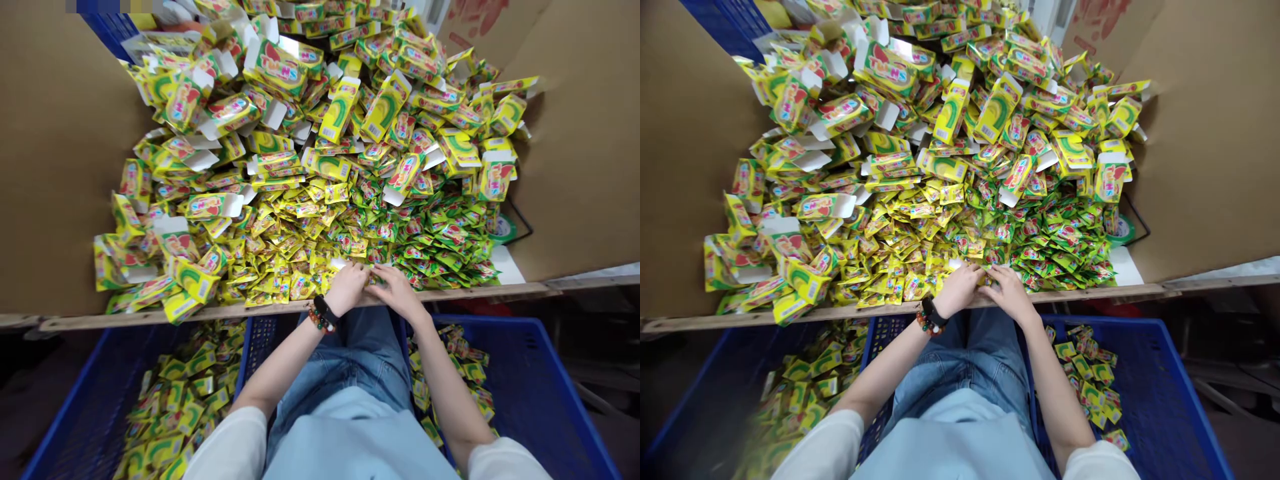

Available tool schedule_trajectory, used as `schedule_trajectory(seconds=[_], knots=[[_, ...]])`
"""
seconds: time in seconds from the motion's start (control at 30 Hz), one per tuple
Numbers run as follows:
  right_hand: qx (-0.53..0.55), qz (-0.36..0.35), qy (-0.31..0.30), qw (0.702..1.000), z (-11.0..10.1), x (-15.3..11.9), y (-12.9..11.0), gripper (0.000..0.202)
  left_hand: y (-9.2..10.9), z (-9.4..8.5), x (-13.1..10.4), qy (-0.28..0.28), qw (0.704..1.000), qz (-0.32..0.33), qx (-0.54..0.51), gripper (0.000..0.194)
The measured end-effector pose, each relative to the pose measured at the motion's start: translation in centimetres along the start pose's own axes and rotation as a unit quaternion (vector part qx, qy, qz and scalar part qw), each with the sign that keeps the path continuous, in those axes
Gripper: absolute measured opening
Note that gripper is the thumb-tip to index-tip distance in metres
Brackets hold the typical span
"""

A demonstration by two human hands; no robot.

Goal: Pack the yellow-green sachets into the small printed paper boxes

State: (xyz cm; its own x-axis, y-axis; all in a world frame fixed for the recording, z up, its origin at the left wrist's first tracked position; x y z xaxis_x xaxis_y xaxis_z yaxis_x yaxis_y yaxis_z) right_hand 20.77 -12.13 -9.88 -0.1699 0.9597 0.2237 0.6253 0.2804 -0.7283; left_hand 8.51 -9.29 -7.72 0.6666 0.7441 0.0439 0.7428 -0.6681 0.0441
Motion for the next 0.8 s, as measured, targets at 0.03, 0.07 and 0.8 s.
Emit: schedule_trajectory(seconds=[0.03,0.07,0.8], knots=[[0.002,-0.002,0.001,1.0,0.0,0.0,0.0,0.036,-0.1,0.1,0.1,-0.006,1.0,0.002,0.002,0.015],[0.005,-0.001,0.008,1.0,0.0,0.0,0.0,0.037,-0.3,0.1,0.2,-0.011,1.0,0.003,0.0,0.014],[0.429,0.123,0.139,0.884,0.4,0.4,-3.3,0.024,-2.8,-3.1,-3.6,0.199,0.889,-0.128,-0.391,0.021]])
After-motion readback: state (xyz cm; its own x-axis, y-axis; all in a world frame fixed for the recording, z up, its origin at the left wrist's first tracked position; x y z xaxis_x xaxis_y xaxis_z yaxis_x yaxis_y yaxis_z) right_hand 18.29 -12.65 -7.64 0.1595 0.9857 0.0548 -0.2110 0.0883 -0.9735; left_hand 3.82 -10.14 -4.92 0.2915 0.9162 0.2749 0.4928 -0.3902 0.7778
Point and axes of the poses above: each hand's wrist, its own x-axis towards the middle knuckle, its own z-axis out of the palm, y = z × x, the point moved 5 cm from there along x, towards the middle knuckle, and after that the axes turned 11 degrees about x, right-handed, at the moved point
